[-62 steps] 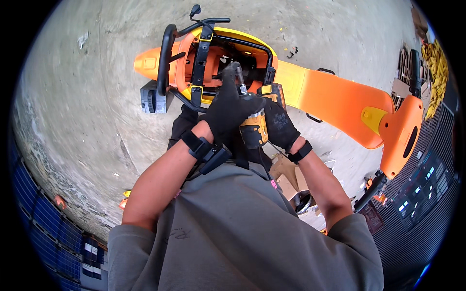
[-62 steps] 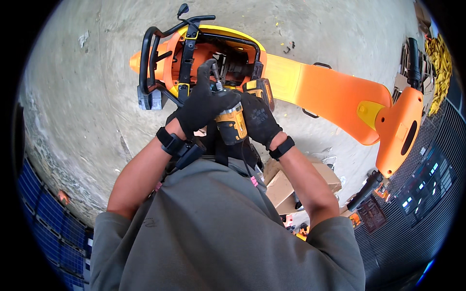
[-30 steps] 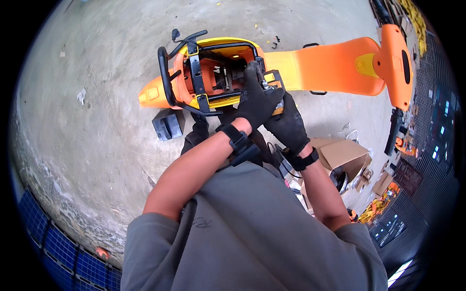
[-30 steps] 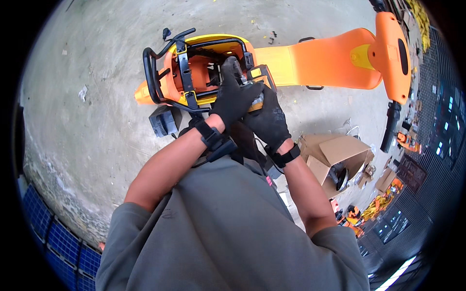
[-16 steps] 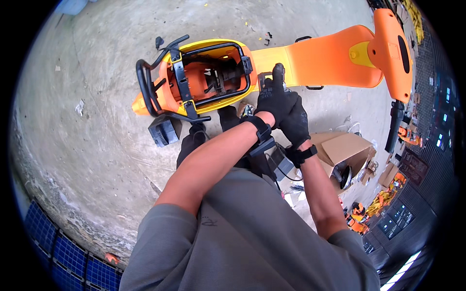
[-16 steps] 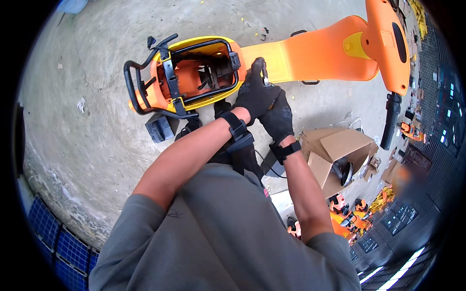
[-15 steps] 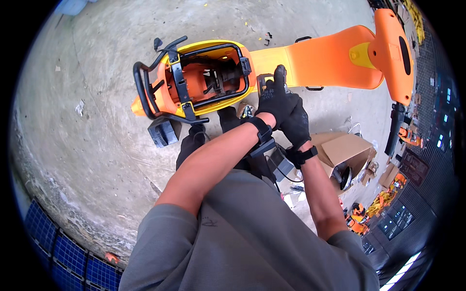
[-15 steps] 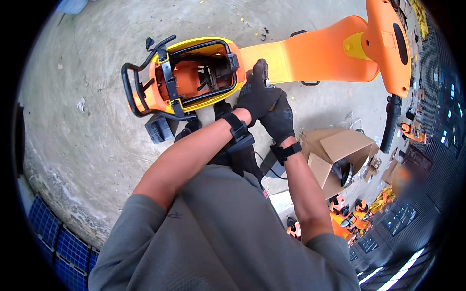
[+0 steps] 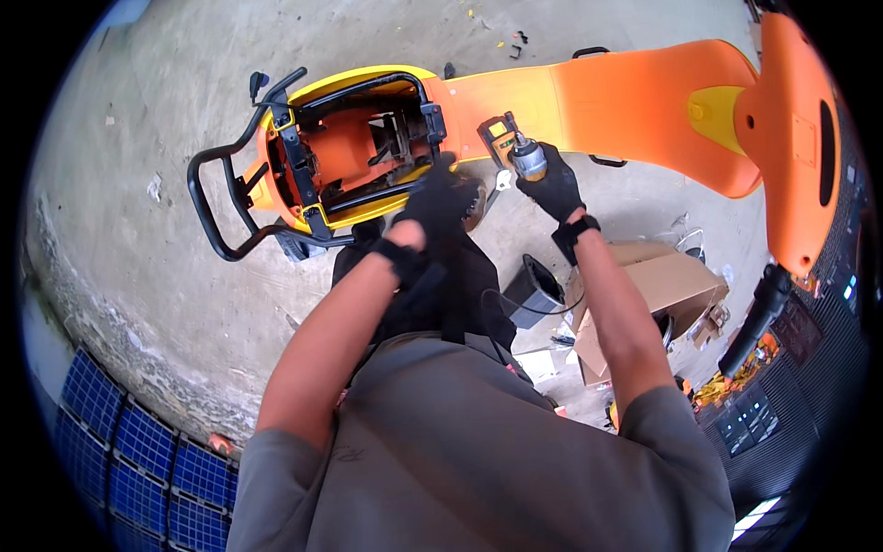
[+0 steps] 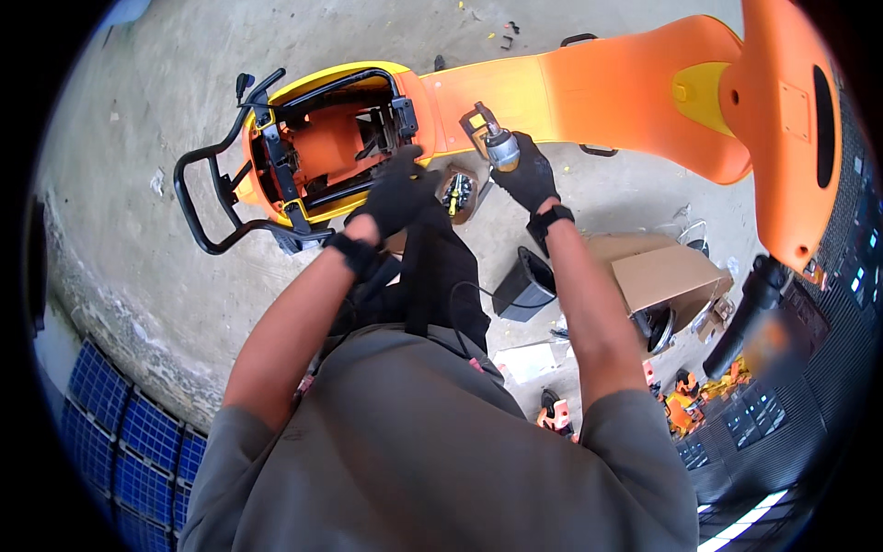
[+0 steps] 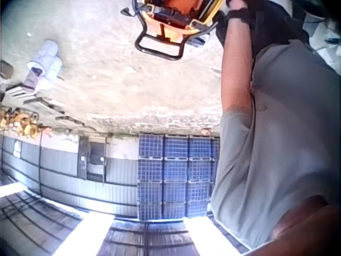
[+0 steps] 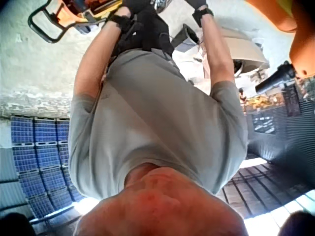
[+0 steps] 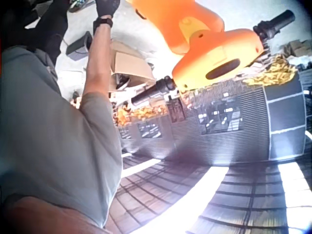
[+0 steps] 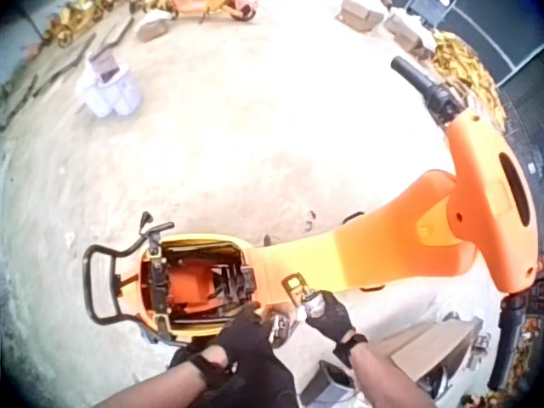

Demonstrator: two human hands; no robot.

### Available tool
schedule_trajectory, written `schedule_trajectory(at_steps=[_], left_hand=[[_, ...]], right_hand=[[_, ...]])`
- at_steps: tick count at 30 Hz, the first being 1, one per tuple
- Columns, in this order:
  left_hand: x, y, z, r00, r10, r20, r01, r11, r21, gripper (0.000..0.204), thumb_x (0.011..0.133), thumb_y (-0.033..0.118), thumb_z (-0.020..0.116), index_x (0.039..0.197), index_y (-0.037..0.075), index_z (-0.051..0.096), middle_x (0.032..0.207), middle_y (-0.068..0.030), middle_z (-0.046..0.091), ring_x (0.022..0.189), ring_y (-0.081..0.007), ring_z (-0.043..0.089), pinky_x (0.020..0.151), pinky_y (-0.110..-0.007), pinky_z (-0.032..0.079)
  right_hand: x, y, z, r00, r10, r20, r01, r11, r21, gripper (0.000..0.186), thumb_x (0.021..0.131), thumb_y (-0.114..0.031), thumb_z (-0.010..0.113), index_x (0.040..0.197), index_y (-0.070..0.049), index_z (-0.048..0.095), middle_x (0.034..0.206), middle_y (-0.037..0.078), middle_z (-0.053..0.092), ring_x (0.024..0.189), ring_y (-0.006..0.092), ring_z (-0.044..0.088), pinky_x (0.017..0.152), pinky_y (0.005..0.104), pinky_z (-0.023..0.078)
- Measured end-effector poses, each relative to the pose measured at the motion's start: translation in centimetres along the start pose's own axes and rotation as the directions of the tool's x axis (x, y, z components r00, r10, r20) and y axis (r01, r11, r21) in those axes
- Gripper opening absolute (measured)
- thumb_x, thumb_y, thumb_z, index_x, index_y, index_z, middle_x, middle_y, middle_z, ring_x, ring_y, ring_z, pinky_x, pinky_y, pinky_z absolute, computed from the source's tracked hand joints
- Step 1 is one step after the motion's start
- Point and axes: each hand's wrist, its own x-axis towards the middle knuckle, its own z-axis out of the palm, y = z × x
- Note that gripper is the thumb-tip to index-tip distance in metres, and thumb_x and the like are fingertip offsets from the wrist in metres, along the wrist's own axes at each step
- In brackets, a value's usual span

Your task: The person unscrews fasteners with a power drill to remove the inner battery compartment of an electric scooter, then replaces the compartment and secures it by drilling the fasteners back in.

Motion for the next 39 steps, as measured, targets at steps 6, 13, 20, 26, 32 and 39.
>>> schedule_trajectory(at_steps=[6,13,20,26,32,39], left_hand=[[-4.0,-6.0,-7.6,0.969,-0.042,-0.243,0.054,0.998,0.041,0.036,0.086,0.027,0.063,0.11,0.0,0.057,0.102,-0.0199,0.064,0.094,-0.0311,0.064,0.082,-0.038,0.049],[-7.6,-11.0,-9.7,0.922,-0.23,-0.311,0.229,0.973,-0.039,0.031,0.09,0.021,0.061,0.113,0.001,0.054,0.098,-0.011,0.062,0.083,-0.0185,0.063,0.071,-0.029,0.05],[-8.7,-12.2,-8.8,0.906,-0.284,-0.314,0.285,0.957,-0.043,0.032,0.091,0.02,0.061,0.115,0.001,0.052,0.096,-0.0072,0.062,0.084,-0.0143,0.064,0.067,-0.026,0.051],[-9.2,-11.5,-9.5,0.879,-0.324,-0.351,0.301,0.946,-0.12,0.037,0.087,0.025,0.063,0.112,-0.001,0.057,0.1,-0.0183,0.066,0.092,-0.0288,0.065,0.081,-0.036,0.05],[-9.4,-12.4,-9.6,0.868,-0.279,-0.41,0.253,0.96,-0.119,0.038,0.086,0.025,0.064,0.111,-0.002,0.058,0.098,-0.0181,0.067,0.091,-0.0284,0.066,0.08,-0.036,0.051],[-9.6,-9.3,-10.4,0.799,-0.125,-0.589,0.234,0.966,0.113,0.029,0.085,0.021,0.061,0.104,-0.001,0.059,0.089,-0.0191,0.066,0.082,-0.0313,0.065,0.072,-0.039,0.05]], right_hand=[[7.7,7.0,1.4,0.952,-0.188,0.243,0.247,0.939,-0.24,0.062,0.065,-0.015,0.076,0.122,-0.009,0.052,0.115,0.018,0.06,0.105,0.0362,0.059,0.089,0.0429,0.048],[12.1,4.9,0.3,0.896,-0.003,0.444,0.245,0.838,-0.488,0.058,0.067,-0.014,0.072,0.121,-0.011,0.052,0.113,0.017,0.06,0.107,0.036,0.058,0.091,0.0432,0.048],[11.7,1.7,0.2,0.894,0.094,0.439,0.208,0.778,-0.592,0.086,0.061,-0.032,0.081,0.137,-0.016,0.044,0.128,0.016,0.054,0.118,0.0356,0.052,0.098,0.0447,0.044],[12.2,3.1,0.7,0.919,0.096,0.383,0.177,0.766,-0.618,0.09,0.06,-0.041,0.08,0.139,-0.023,0.042,0.128,0.012,0.055,0.118,0.0323,0.053,0.096,0.0466,0.045],[12.4,1.9,0.0,0.929,-0.002,0.371,0.228,0.791,-0.568,0.088,0.063,-0.048,0.078,0.138,-0.018,0.043,0.132,0.014,0.053,0.121,0.0339,0.051,0.096,0.0481,0.044],[9.5,-8.8,1.9,0.901,-0.432,-0.036,0.428,0.9,-0.085,0.031,0.086,-0.025,0.066,0.108,-0.004,0.065,0.104,0.011,0.066,0.093,0.0253,0.062,0.082,0.0373,0.05]])
